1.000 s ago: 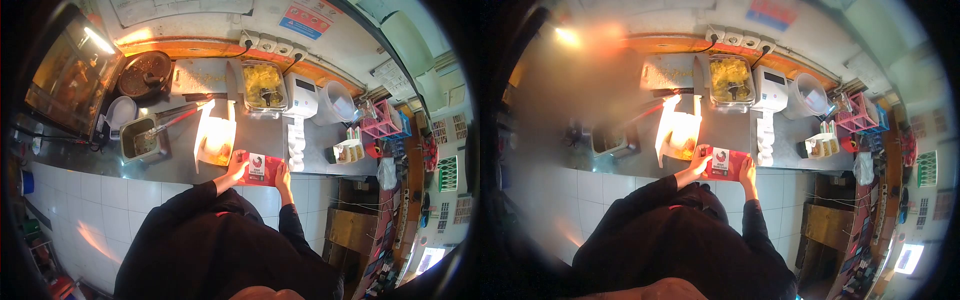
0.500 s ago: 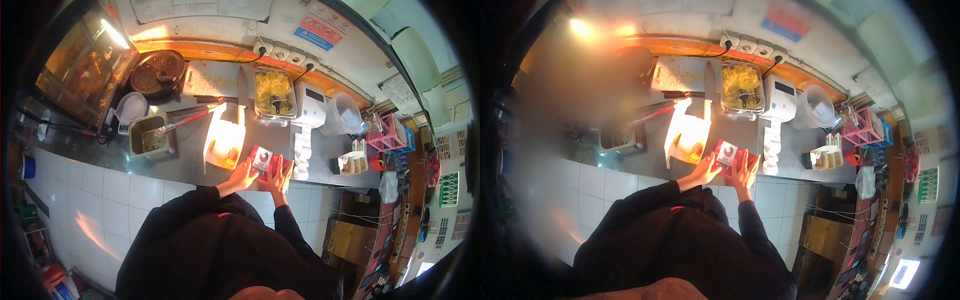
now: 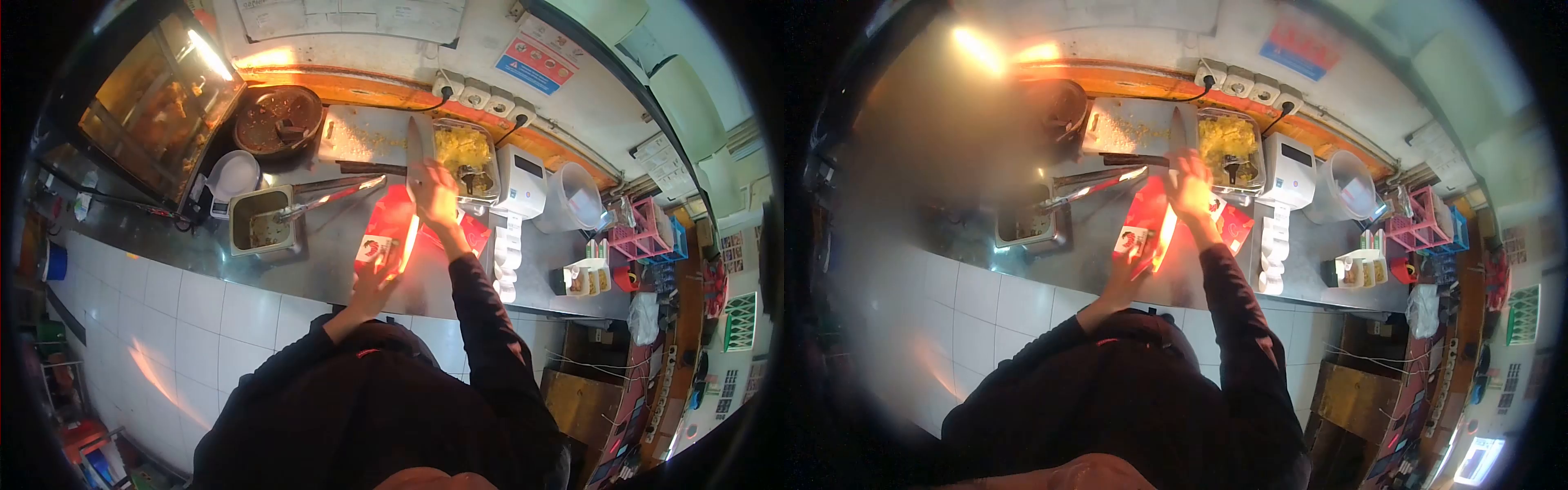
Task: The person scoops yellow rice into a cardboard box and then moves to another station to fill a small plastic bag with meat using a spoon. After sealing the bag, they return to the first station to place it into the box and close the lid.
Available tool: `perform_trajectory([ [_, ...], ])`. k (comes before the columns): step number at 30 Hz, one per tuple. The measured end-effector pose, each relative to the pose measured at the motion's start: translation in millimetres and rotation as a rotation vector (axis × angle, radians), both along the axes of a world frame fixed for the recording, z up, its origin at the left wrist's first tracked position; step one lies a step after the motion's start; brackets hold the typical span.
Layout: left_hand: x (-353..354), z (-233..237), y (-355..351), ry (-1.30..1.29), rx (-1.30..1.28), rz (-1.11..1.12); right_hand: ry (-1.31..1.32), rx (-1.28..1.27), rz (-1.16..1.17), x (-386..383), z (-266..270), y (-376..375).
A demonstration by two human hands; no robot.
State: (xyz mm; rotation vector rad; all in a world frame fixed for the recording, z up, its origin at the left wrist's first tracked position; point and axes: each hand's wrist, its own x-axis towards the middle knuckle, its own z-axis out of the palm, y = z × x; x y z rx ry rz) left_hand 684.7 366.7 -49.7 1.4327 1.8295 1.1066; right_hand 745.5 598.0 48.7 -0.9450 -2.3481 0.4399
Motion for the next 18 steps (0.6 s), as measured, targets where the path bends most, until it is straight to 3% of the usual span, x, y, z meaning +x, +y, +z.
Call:
perform_trajectory([
  [1, 12, 5, -2, -0.062, -0.158, -0.067, -0.13, -0.018, 0.09, -13, -4, 4],
  [2, 20, -11, -2, -0.061, -0.156, -0.069, -0.129, -0.017, 0.089, -25, -13, 4],
  [4, 30, -44, 4, -0.473, -0.067, -0.101, -0.581, -0.084, 0.172, -41, -35, 5],
  [5, 30, -36, 3, -0.469, -0.061, -0.102, -0.578, -0.076, 0.171, -41, -52, 8],
  [7, 26, -10, -3, -0.708, -0.176, -0.012, -0.662, -0.253, 0.307, -34, -93, 8],
  [8, 29, -38, 1, -0.501, -0.204, 0.207, -0.663, -0.249, 0.312, -31, -108, 3],
  [9, 23, -41, 1, -0.506, -0.201, 0.214, -0.557, -0.28, 0.252, -25, -120, -4],
  [11, 7, -33, -3, -1.03, -0.024, 0.289, -0.464, -0.315, 0.2, -7, -128, -21],
  [13, -4, -22, -9, -1.007, -0.092, 0.342, -0.422, -0.404, 0.099, 12, -122, -40],
  [15, -16, -23, -12, -1.081, 0.041, 0.505, -0.349, -0.516, 0.025, 33, -111, -66],
  [16, -28, -62, -9, -0.863, 0.089, 0.518, -0.274, -0.625, -0.054, 43, -107, -77],
  [17, -41, -72, -12, -0.862, 0.084, 0.52, -0.274, -0.629, -0.054, 53, -106, -87],
  [18, -52, -79, -14, -0.873, 0.057, 0.455, -0.094, -0.765, -0.092, 63, -107, -97],
])
